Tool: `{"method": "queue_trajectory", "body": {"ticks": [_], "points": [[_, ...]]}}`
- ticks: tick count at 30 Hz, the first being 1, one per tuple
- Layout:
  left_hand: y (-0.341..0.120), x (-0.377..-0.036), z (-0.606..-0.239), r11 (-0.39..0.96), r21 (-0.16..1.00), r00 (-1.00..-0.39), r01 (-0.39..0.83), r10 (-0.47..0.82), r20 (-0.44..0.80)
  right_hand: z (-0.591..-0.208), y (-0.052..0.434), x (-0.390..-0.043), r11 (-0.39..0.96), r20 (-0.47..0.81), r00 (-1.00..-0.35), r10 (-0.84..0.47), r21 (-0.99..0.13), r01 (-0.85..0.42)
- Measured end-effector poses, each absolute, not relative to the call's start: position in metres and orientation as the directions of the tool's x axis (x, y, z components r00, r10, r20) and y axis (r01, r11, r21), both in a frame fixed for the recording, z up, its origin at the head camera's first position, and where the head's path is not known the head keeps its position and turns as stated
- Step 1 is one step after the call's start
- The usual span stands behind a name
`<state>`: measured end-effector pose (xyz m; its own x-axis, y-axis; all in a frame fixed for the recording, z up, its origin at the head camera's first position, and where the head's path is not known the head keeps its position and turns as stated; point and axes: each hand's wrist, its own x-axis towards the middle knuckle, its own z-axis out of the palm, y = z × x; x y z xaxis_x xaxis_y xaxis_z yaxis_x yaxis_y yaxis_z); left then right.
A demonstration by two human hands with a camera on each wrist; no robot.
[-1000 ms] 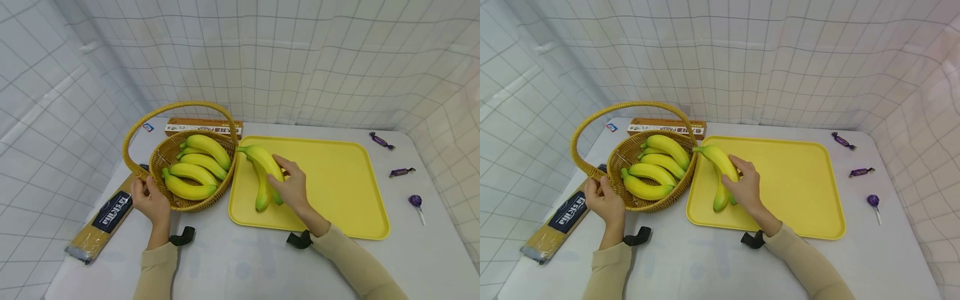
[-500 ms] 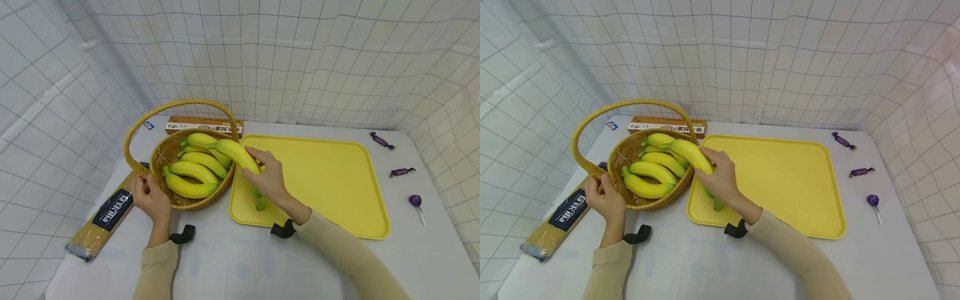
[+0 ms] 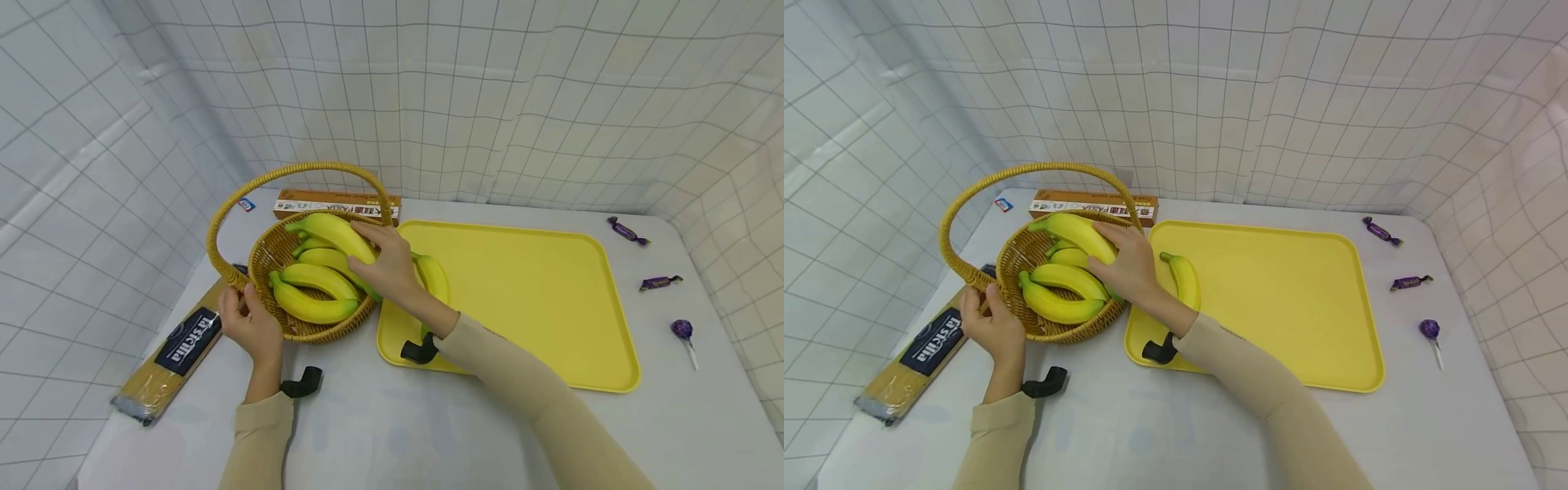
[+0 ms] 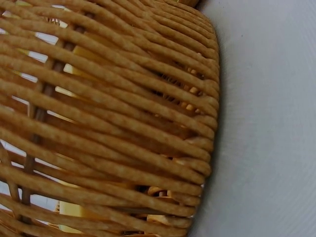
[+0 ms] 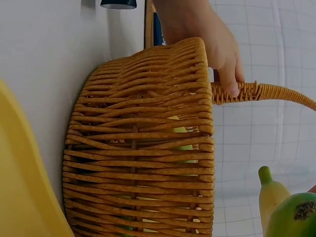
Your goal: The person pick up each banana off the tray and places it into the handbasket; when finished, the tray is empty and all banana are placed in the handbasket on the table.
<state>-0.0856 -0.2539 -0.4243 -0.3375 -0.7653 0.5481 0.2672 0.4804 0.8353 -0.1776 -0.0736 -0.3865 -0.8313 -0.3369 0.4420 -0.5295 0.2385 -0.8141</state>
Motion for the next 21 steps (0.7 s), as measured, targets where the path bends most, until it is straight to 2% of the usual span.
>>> {"method": "queue_trajectory", "body": {"ticks": [5, 11, 21], "points": [[-0.254, -0.086, -0.423, 0.477, 0.839, -0.338, 0.262, -0.769, 0.543, -0.389, -0.091, -0.191, 0.290, 0.414, -0.827, -0.381, -0.796, -0.531], [-0.254, -0.086, -0.423, 0.477, 0.839, -0.337, 0.263, -0.769, 0.543, -0.395, -0.106, -0.202, 0.385, 0.314, -0.843, -0.437, -0.781, -0.491], [-0.254, -0.085, -0.424, 0.478, 0.840, -0.341, 0.256, -0.769, 0.541, -0.410, -0.118, -0.210, 0.506, 0.200, -0.870, -0.451, -0.746, -0.433]]}}
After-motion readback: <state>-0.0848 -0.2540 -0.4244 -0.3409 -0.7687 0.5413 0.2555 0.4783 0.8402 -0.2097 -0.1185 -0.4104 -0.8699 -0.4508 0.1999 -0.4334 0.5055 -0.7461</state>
